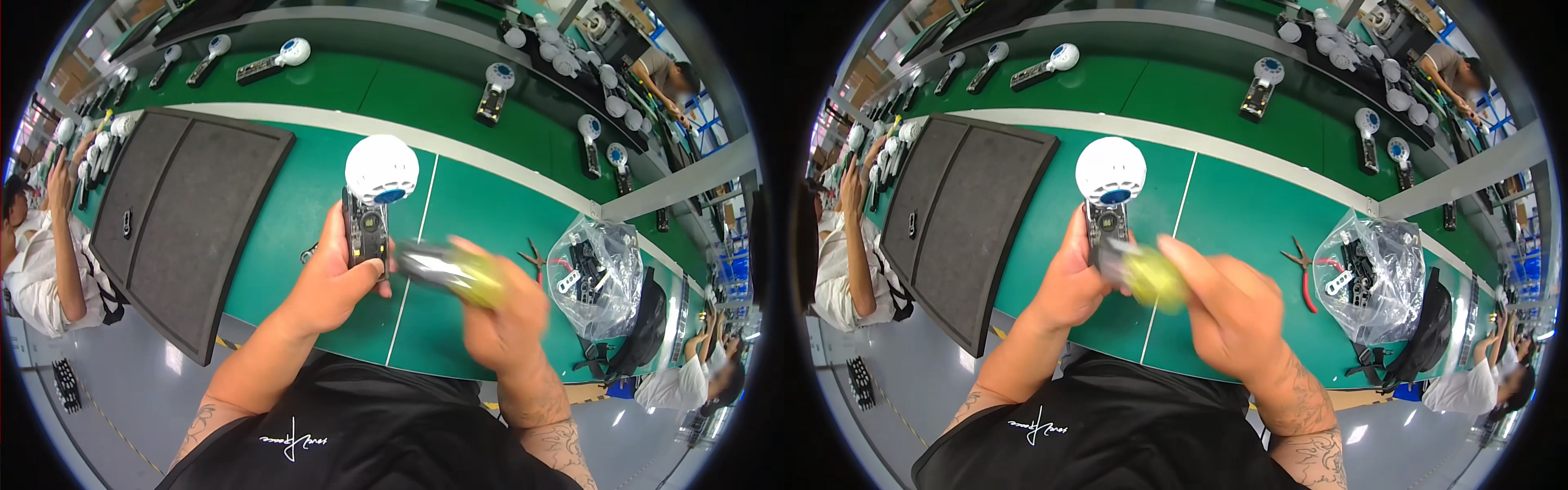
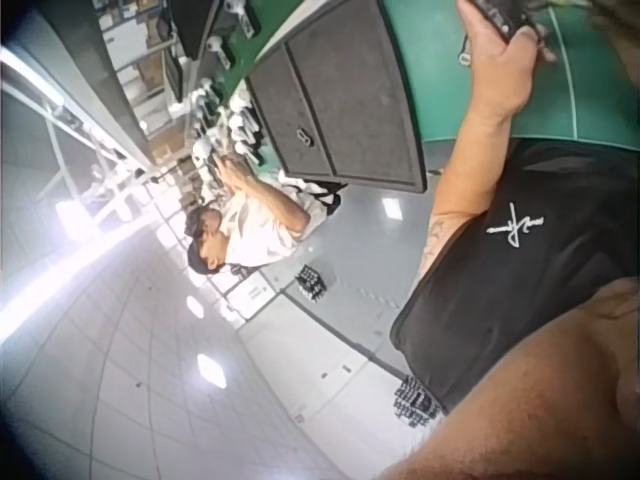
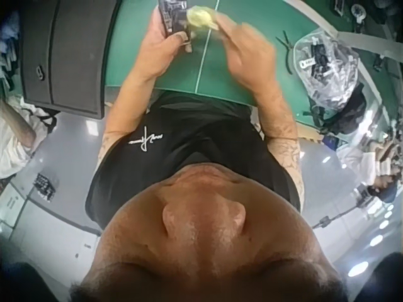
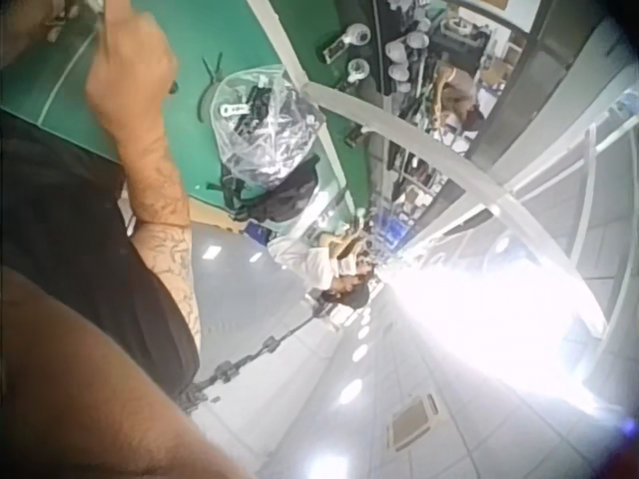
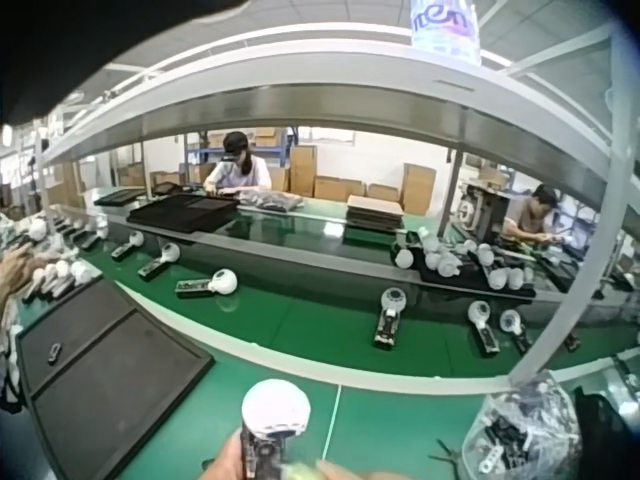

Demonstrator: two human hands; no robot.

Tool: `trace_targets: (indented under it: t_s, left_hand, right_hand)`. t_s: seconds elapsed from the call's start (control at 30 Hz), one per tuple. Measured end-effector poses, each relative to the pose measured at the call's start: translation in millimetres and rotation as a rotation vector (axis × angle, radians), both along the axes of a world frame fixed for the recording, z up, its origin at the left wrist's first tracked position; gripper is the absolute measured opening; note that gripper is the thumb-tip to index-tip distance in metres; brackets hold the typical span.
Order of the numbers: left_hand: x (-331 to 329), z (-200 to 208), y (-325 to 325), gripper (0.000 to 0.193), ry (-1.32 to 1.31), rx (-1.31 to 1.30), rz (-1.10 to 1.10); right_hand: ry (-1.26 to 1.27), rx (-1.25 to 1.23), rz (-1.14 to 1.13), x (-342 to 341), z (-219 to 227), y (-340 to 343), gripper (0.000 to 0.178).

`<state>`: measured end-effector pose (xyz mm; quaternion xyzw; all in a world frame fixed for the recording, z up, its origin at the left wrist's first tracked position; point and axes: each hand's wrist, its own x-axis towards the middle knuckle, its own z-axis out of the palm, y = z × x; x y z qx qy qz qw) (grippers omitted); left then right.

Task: Assembling electronic components into housings on a production line.

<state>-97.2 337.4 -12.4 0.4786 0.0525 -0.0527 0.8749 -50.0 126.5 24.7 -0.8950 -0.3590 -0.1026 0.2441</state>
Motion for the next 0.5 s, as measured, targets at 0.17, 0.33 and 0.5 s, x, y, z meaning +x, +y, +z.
trace_targets:
  t_s: [0.17, 0.33, 0.5]
  left_hand:
    - [-2, -2, 9, 0.093, -0.048, -0.031, -0.038]
    - [-4, -16, 16, 0.101, -0.064, -0.194, -0.060]
    - [4, -16, 23, 0.106, -0.071, -0.217, -0.079]
  right_hand:
    - [-0.034, 0.104, 0.036, -12, 13, 0, 0.047]
    - [0.170, 0.405, 0.049, -14, 11, -2, 0.049]
    - [0.223, 0.179, 0.020, -9, 3, -2, 0.051]
